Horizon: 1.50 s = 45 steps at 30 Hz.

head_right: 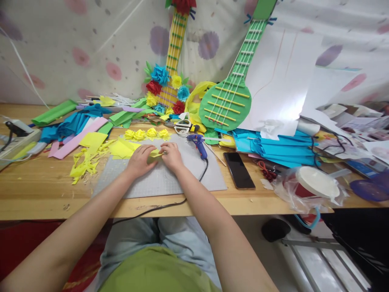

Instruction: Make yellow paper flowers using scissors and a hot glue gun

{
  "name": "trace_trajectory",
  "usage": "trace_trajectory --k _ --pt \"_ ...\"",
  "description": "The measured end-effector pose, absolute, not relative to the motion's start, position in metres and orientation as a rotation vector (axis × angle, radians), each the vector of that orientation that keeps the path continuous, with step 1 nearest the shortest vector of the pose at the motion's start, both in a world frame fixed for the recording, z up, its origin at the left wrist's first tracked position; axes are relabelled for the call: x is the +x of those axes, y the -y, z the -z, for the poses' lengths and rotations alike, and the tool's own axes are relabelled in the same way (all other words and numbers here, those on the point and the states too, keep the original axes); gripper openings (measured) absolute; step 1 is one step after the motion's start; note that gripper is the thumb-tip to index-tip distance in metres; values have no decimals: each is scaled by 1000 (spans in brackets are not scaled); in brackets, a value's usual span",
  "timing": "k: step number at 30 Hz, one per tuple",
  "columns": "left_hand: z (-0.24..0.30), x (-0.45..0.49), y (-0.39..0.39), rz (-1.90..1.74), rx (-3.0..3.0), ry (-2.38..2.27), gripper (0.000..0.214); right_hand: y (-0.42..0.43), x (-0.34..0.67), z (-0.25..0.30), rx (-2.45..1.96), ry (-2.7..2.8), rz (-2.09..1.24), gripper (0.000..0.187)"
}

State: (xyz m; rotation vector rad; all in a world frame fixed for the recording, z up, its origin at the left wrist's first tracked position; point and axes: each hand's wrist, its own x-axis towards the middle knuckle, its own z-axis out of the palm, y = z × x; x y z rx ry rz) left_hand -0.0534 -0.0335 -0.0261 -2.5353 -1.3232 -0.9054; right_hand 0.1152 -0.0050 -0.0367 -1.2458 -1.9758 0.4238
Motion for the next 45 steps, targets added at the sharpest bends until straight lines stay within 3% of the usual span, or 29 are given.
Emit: trace_trajectory --k 5,9,16,25,30,35,39,45 --pt "30 -62 30 844 -2458 1490 12 -3 131 37 -1226 1991 -471 17" --pt "30 -54 33 713 -2325 1617 13 4 133 31 -1167 2111 -340 41" --pt "30 -52 32 703 -2403 1670 10 5 131 34 -1361 2059 -508 30" --pt "29 -68 33 872 -2559 1708 16 -4 144 37 -1247 2001 -702 13" --pt "26 -64 37 815 -2553 1714 17 -3 144 35 -1357 1926 -765 23" --pt "25 -58 35 898 -2429 2106 21 -3 140 37 -1451 1774 -847 33" --pt "27 -54 29 1026 -2296 2368 34 -3 134 38 -1538 1740 -767 35" --pt "28 -46 24 950 -2126 2466 30 -2 124 36 -1659 1766 -597 38"
